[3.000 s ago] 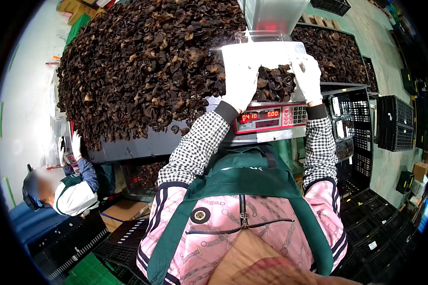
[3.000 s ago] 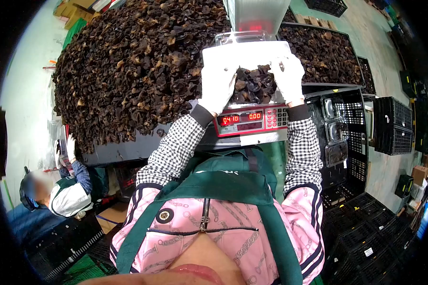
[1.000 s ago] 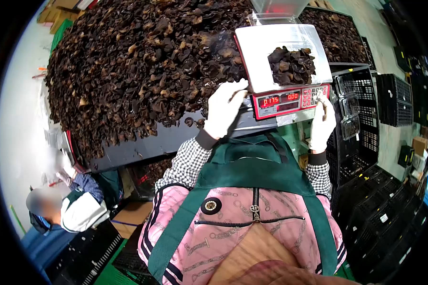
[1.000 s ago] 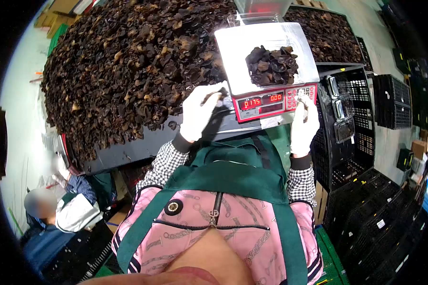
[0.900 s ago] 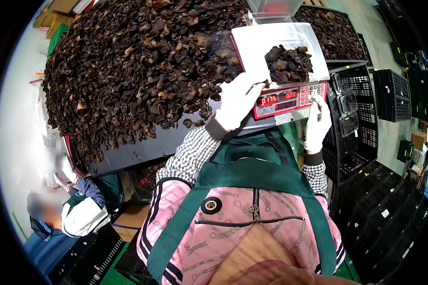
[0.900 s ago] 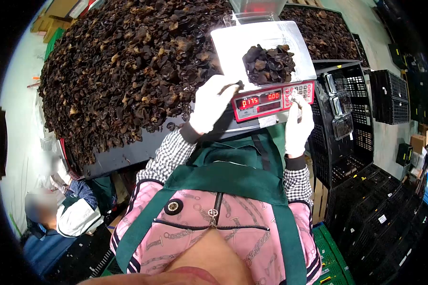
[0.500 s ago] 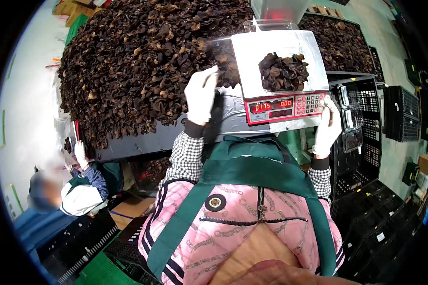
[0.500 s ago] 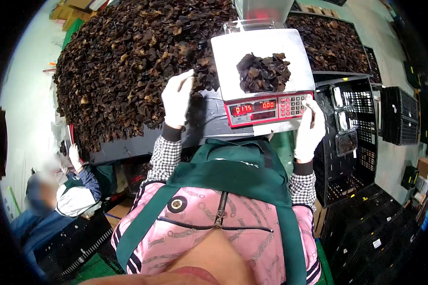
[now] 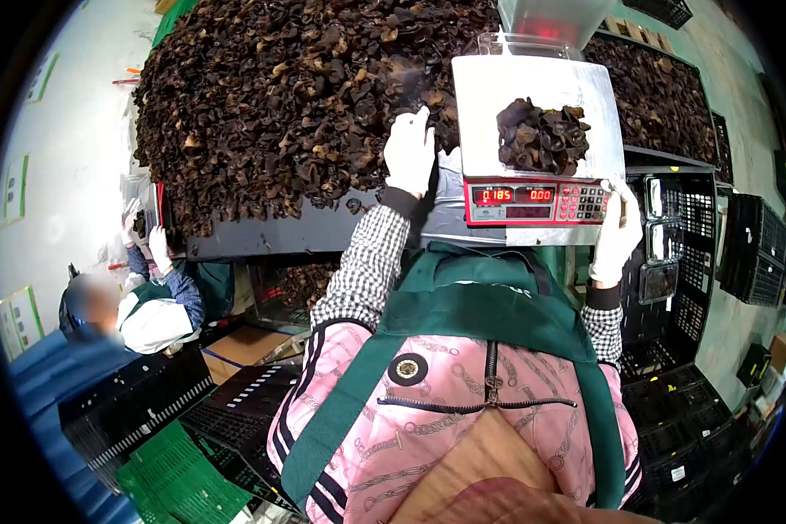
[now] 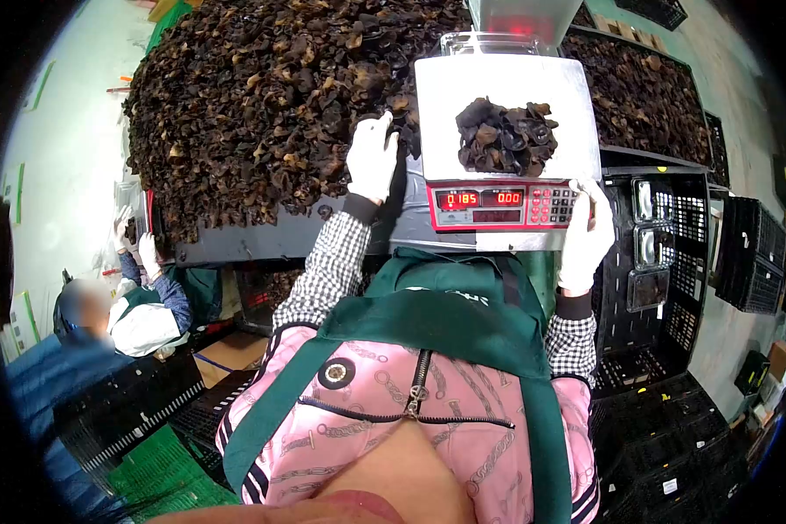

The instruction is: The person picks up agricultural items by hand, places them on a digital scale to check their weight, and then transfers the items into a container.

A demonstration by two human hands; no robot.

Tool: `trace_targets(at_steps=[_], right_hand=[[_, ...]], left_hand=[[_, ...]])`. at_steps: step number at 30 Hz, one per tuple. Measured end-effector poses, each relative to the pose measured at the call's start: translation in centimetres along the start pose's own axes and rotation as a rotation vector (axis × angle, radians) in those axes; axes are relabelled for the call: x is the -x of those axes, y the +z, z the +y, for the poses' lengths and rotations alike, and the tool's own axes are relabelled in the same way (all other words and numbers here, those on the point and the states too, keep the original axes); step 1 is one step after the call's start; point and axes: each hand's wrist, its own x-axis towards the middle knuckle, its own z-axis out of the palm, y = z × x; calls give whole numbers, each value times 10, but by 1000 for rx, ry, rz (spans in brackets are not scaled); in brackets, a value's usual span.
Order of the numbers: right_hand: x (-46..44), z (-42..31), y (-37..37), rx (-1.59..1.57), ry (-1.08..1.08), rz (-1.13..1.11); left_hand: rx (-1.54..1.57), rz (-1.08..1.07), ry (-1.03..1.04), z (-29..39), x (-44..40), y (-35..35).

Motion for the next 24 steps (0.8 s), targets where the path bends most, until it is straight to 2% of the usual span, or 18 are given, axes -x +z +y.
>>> trace_targets(at_steps=[3,4,5,7,9,11,16,20,23,24], right_hand=[[4,3,0,-11,13,8],[6,-5,-1,-14,21,18],[9,-12,-2,-17,31,28],[11,-6,-6,23,80,40],[15,-1,-7,35,86,36],[15,0,-5,14,47,37],[15,-15,-6,28,107,-7],[16,-7,-2,-45,41,-2],[15,-7,-1,-35,72,-13],[15,-3,-3,6,63,-20]], left_hand=[[10,-78,15,-9,-10,6],[-3,13,64,-7,-15,-3],[131,89,67,-4,-17,-16],[305,189,-29,2,-22,-33],[300,-46,-242,-9,-21,-33],[772,-273,-456,-19,-16,-32],[1041,-281,-547,16,-26,-56],[939,-364,-492,27,-25,-65],[776,-319,-440,7,-12,-33],[669,-231,-279,2,-8,-25]])
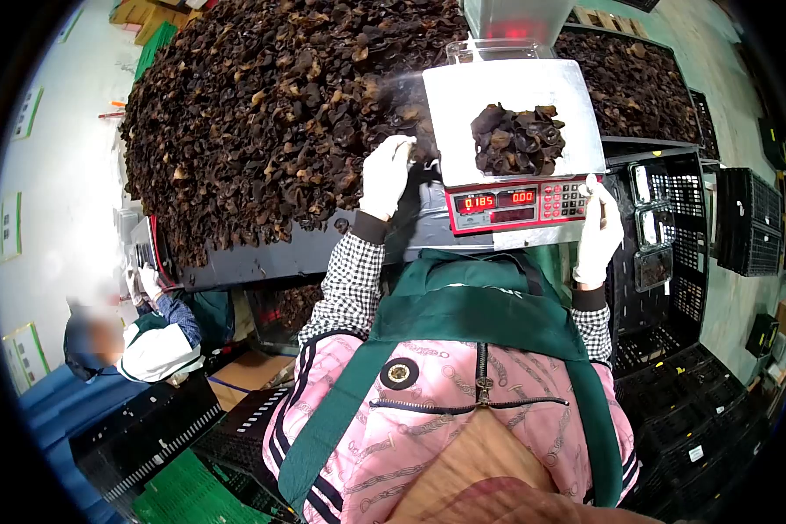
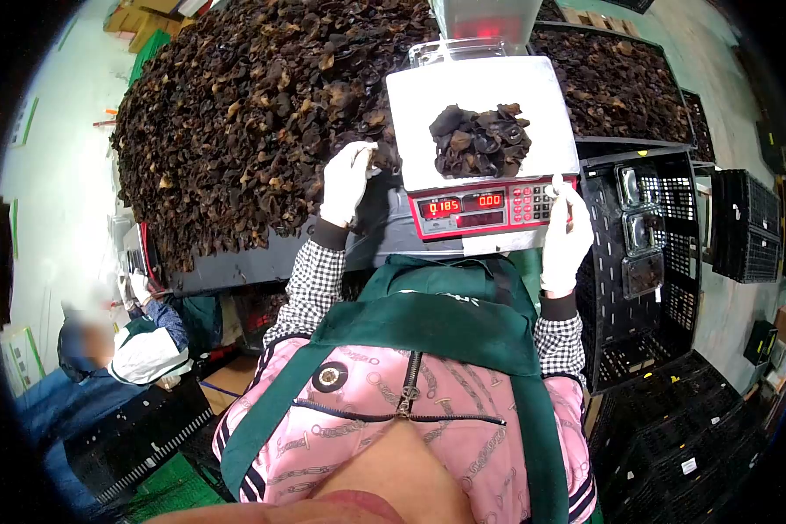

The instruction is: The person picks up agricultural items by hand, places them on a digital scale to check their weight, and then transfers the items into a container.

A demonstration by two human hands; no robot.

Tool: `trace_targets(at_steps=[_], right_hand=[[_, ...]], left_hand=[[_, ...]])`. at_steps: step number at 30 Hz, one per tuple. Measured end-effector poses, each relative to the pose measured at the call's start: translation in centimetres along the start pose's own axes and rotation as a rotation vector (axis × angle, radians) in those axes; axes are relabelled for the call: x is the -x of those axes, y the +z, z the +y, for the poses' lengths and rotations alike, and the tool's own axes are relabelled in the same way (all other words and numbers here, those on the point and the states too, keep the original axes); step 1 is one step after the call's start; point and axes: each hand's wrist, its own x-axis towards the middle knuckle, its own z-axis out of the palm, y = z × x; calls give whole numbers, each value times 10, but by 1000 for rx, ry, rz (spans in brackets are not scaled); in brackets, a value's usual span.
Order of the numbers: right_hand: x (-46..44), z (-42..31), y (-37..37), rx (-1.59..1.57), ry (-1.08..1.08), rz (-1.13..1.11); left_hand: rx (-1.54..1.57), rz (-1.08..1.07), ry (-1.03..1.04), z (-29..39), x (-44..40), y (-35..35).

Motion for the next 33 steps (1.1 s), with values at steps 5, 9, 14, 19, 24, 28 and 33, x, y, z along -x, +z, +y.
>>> trace_targets(at_steps=[5,9,14,19,24,28,33], right_hand=[[0,13,-1,-29,13,55],[-9,8,4,-28,-50,17],[-21,6,14,-102,92,-95],[-31,11,25,-295,317,-214],[-30,19,25,-460,370,-221],[-31,13,24,-808,534,-211],[-30,-2,20,-841,559,-257]], left_hand=[[-469,108,344,10,-10,2],[-280,75,338,62,-55,16],[-367,-1,162,69,-127,72],[-60,68,104,86,-142,79],[580,-214,-159,139,-96,32],[5,-151,389,106,-36,19],[-287,-169,520,80,15,28]])
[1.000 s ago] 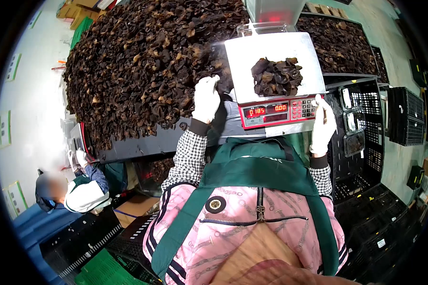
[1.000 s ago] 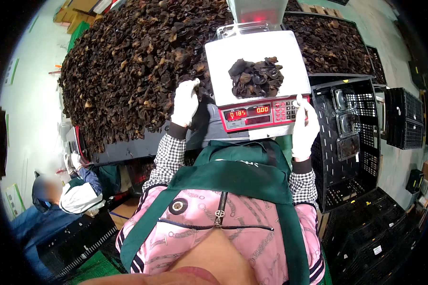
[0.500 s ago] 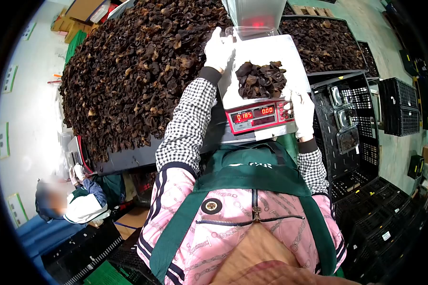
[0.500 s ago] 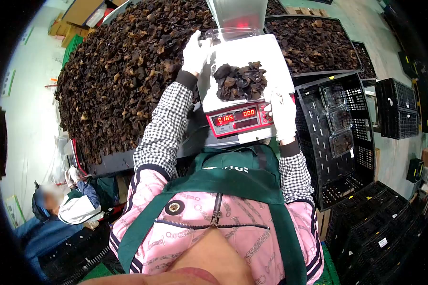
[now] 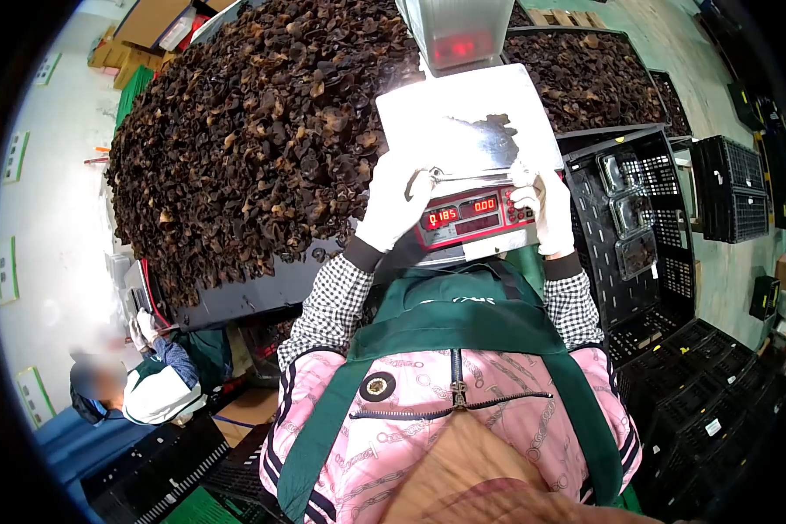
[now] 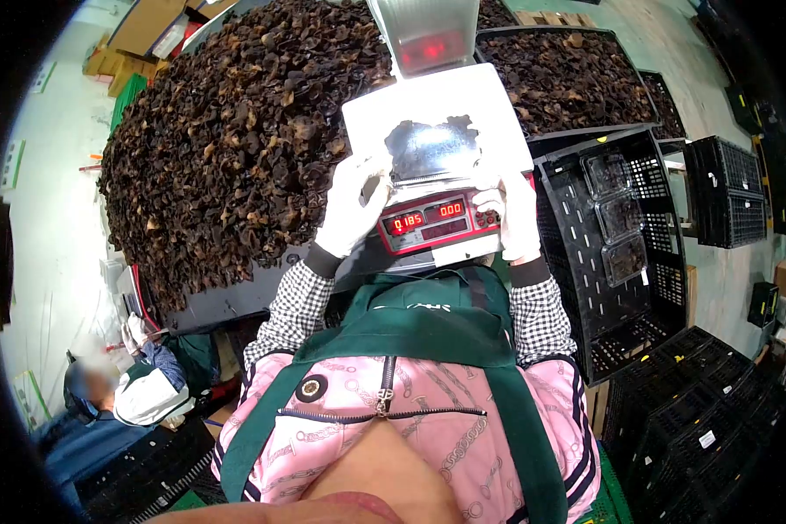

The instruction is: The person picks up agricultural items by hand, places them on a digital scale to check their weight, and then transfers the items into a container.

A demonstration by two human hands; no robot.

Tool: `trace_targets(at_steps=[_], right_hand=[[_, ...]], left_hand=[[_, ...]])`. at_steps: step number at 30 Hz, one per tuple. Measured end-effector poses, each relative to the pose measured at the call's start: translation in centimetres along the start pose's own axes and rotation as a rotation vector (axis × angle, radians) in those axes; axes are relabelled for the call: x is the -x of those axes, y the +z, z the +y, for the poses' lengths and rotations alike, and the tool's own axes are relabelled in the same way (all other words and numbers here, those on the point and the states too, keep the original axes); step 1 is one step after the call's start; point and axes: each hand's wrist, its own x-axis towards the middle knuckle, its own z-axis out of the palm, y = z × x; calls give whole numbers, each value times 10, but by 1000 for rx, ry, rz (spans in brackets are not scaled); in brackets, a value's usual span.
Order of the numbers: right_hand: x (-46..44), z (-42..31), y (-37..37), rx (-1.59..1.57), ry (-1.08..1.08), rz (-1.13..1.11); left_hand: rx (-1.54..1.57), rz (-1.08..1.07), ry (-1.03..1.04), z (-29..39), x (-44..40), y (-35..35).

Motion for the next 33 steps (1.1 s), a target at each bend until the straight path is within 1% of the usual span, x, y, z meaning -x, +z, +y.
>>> trace_targets(at_steps=[1,4,5,8,11,14,15,16,18,19,20,22,23,24,26,27,29,32,33], right_hand=[[0,0,1,33,-7,14],[-5,8,-5,174,-54,-6],[-5,9,-8,184,-57,-7],[-5,7,-6,208,-67,-7],[-5,8,-5,204,-75,0],[-5,6,-2,130,-40,8],[-4,4,-2,82,-18,5],[-3,3,-3,32,2,4],[-6,3,-5,50,-15,20],[-7,3,-5,60,-22,24],[-9,4,-5,183,-72,37],[-11,4,-3,429,-175,64],[-20,13,-13,524,-214,78],[-19,12,-11,565,-255,81],[-17,9,-5,649,-337,85],[-19,12,-9,693,-397,87],[-18,12,-8,679,-403,70],[-24,15,-17,718,-423,51],[-25,15,-19,744,-439,52]], left_hand=[[33,29,-45,-1,6,5],[37,121,16,-4,11,14],[280,120,-174,-5,17,23],[425,104,-476,3,19,29],[847,54,-607,-4,19,31],[739,16,-590,-14,21,33],[781,39,-597,9,12,18],[711,118,-564,6,10,19],[570,273,-499,-1,6,20],[521,297,-468,15,-3,7],[569,413,-447,1,-5,18],[241,388,-166,19,-26,11],[63,460,-33,23,-38,19],[-133,366,31,31,-59,23],[-40,304,195,37,-86,40],[-64,207,111,39,-95,51],[-113,12,-54,43,-108,65],[0,-28,-142,38,-114,65],[186,52,-105,32,-111,64]])
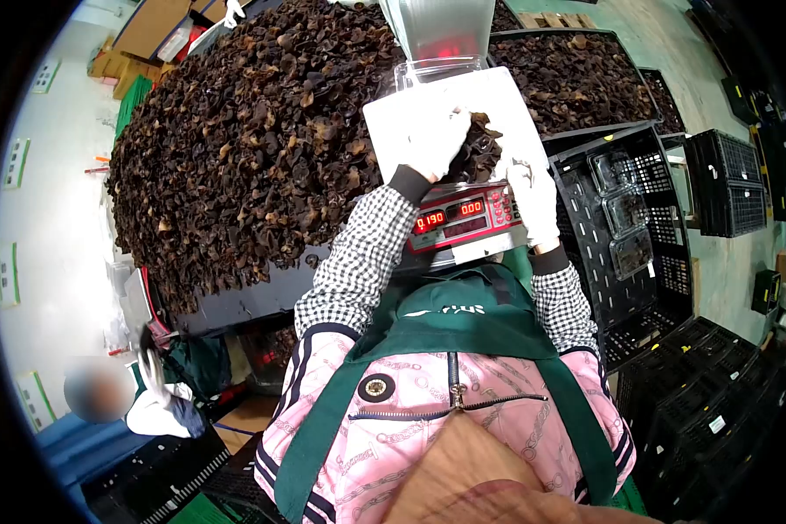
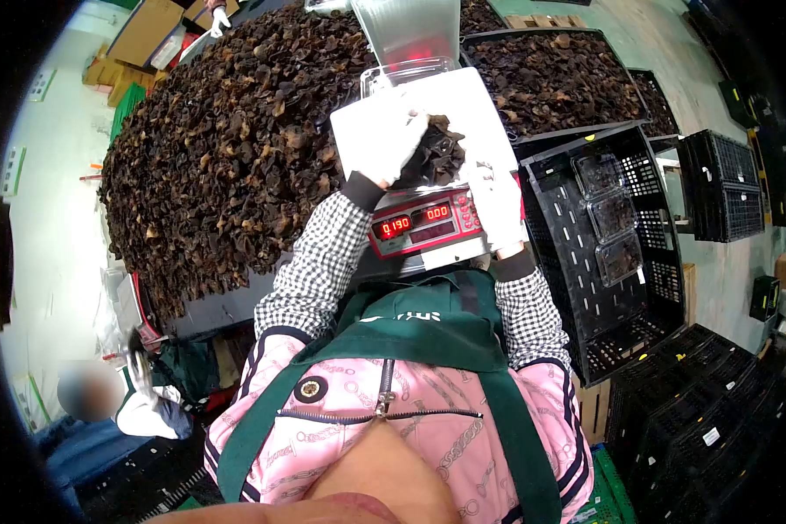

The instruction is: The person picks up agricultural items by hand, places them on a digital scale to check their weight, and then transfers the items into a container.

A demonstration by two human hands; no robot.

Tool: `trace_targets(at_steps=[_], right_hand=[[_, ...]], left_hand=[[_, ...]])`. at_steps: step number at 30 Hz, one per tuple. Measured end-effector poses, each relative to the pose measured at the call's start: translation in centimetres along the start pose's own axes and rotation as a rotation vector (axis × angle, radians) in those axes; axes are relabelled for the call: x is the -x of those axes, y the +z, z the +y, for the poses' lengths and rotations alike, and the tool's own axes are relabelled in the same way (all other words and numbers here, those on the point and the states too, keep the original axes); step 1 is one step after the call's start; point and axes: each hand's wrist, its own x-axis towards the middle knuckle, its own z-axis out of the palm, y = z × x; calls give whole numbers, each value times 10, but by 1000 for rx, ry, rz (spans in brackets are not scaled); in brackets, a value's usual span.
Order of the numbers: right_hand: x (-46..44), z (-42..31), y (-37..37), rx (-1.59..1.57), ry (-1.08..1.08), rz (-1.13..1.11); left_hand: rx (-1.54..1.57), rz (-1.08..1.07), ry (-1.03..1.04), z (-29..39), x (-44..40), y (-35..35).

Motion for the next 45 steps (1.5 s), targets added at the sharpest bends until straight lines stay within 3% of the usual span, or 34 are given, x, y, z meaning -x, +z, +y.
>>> trace_targets(at_steps=[3,4,6,7,8,10,14,17,19,20,22,24,28,33,37,40,41,43,45], right_hand=[[0,7,0,108,-102,83],[2,-14,-1,152,-152,150],[2,-45,-3,207,-192,235],[0,-53,-1,179,-204,216],[-4,-60,2,150,-216,197],[-8,-80,6,84,-208,99],[-7,-113,29,-456,-135,-36],[-7,-109,30,-448,-18,-165],[-5,-103,36,-346,-87,-153],[-4,-98,38,-295,-117,-157],[-1,-93,43,-253,-179,-165],[1,-99,39,-379,-22,-247],[-2,-96,39,-779,234,-325],[4,-96,42,-1056,387,-397],[9,-104,43,-1089,399,-475],[12,-100,43,-852,256,-466],[7,-95,38,-933,295,-501],[0,-88,31,-1090,355,-415],[-7,-106,31,-770,242,-209]], left_hand=[[29,99,-38,23,-1,-28],[69,184,134,8,-5,-24],[293,94,-36,5,2,-25],[406,49,-120,9,3,-29],[256,71,-52,2,3,-29],[440,-8,-145,-7,10,-27],[1025,-45,-339,15,30,-28],[1159,-83,-397,9,42,-34],[1199,-105,-502,7,50,-39],[1317,-8,-561,6,57,-36],[1133,-115,-447,29,60,-56],[973,-168,-387,36,64,-67],[1148,-157,-547,32,70,-75],[1242,-179,-494,35,75,-80],[1258,-94,-573,31,84,-81],[1195,-55,-592,18,99,-90],[1208,-2,-594,14,107,-96],[1139,22,-617,1,129,-113],[1025,25,-723,-1,160,-138]])
